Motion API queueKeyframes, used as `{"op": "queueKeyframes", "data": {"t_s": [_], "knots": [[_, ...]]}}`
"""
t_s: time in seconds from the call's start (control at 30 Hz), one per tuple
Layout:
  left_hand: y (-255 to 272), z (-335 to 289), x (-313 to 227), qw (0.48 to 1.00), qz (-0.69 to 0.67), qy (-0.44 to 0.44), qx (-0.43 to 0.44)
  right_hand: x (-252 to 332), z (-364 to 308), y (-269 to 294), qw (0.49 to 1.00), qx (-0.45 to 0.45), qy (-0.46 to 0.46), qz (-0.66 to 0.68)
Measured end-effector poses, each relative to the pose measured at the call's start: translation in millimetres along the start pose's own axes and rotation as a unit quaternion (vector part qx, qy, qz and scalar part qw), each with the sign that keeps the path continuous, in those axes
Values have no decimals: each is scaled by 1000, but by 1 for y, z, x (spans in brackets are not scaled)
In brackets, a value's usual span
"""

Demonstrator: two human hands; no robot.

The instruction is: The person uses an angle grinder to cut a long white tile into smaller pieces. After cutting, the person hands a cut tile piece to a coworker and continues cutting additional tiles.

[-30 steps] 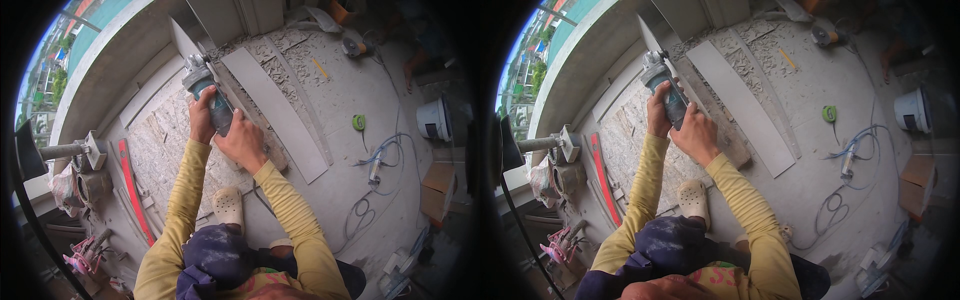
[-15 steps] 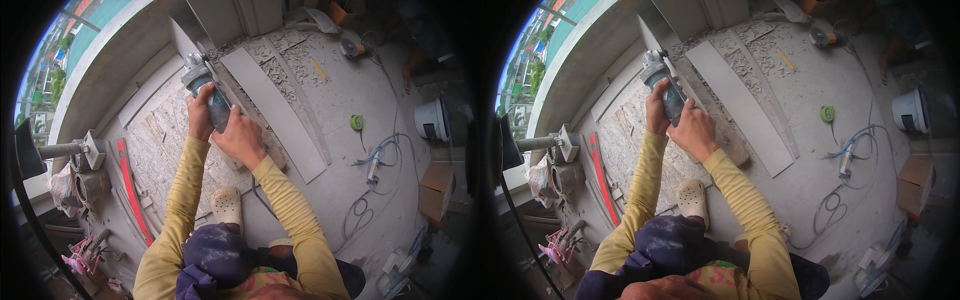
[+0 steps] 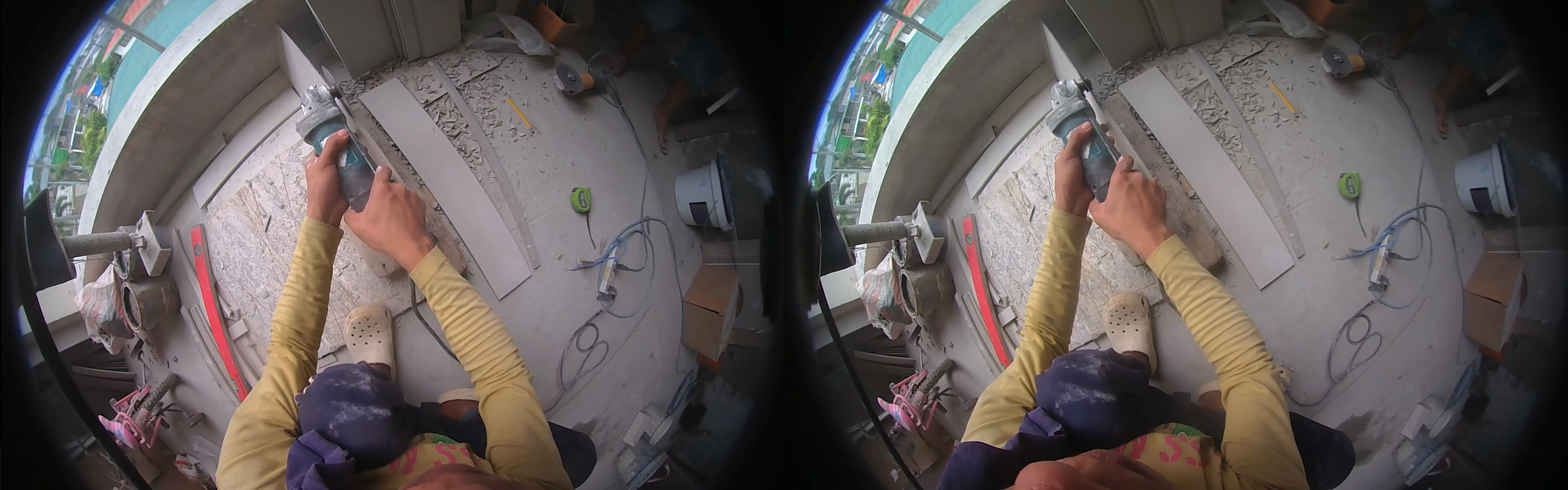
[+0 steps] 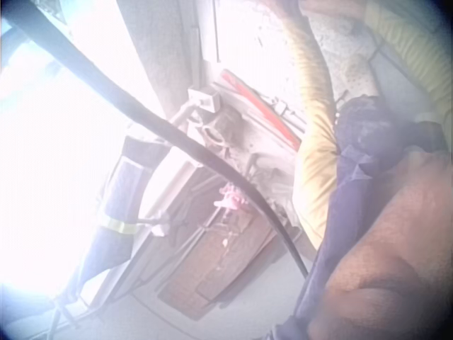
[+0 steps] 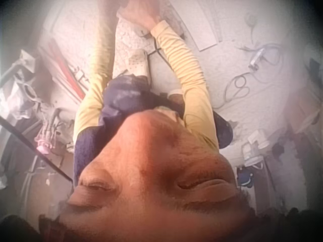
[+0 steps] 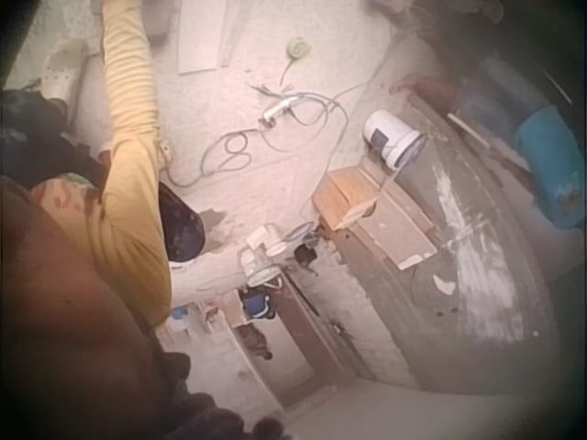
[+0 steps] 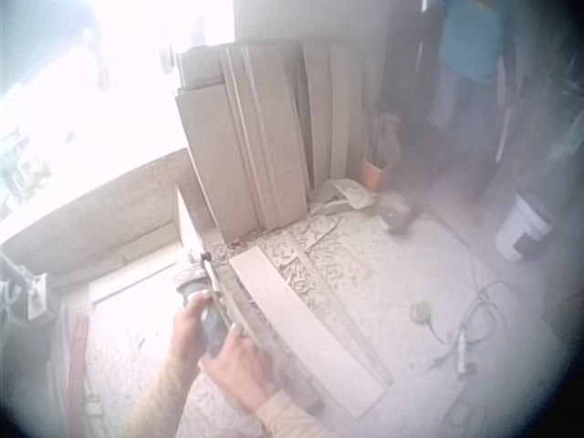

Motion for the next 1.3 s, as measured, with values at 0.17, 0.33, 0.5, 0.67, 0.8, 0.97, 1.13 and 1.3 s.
{"op": "queueKeyframes", "data": {"t_s": [0.17, 0.33, 0.5, 0.67, 0.8, 0.97, 1.13, 1.3], "knots": [[-3, -2, 2, 1000, 9, 5, 10, -5, -1, -3, 1000, -14, 5, -7], [-5, -8, 3, 1000, 8, 0, 16, -8, -4, -5, 1000, -19, 15, -8], [-8, -13, 2, 999, 21, -18, 17, -8, -10, -4, 1000, -25, 17, 1], [-7, -16, 7, 1000, 17, -3, 8, -10, -14, -1, 999, -29, 20, 9], [-5, -19, 11, 1000, 15, -4, 10, -12, -18, -3, 999, -32, 25, 13], [-8, -23, 11, 1000, 11, -6, 5, -12, -21, -1, 999, -30, 17, 13], [-5, -16, 8, 1000, 10, -9, -3, -10, -14, -4, 999, -23, 18, 13], [2, -3, 2, 1000, 9, -23, -3, -2, -7, -5, 1000, -6, 4, 15]]}}
Point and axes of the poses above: each hand's wrist, its own z-axis towards the middle knuckle, its own y-axis out of the back of the hand, x = y × z, the point moved 10 cm from there along z, towards the middle knuckle, and after that the axes turned 6 degrees about y, right-handed, at the moved point
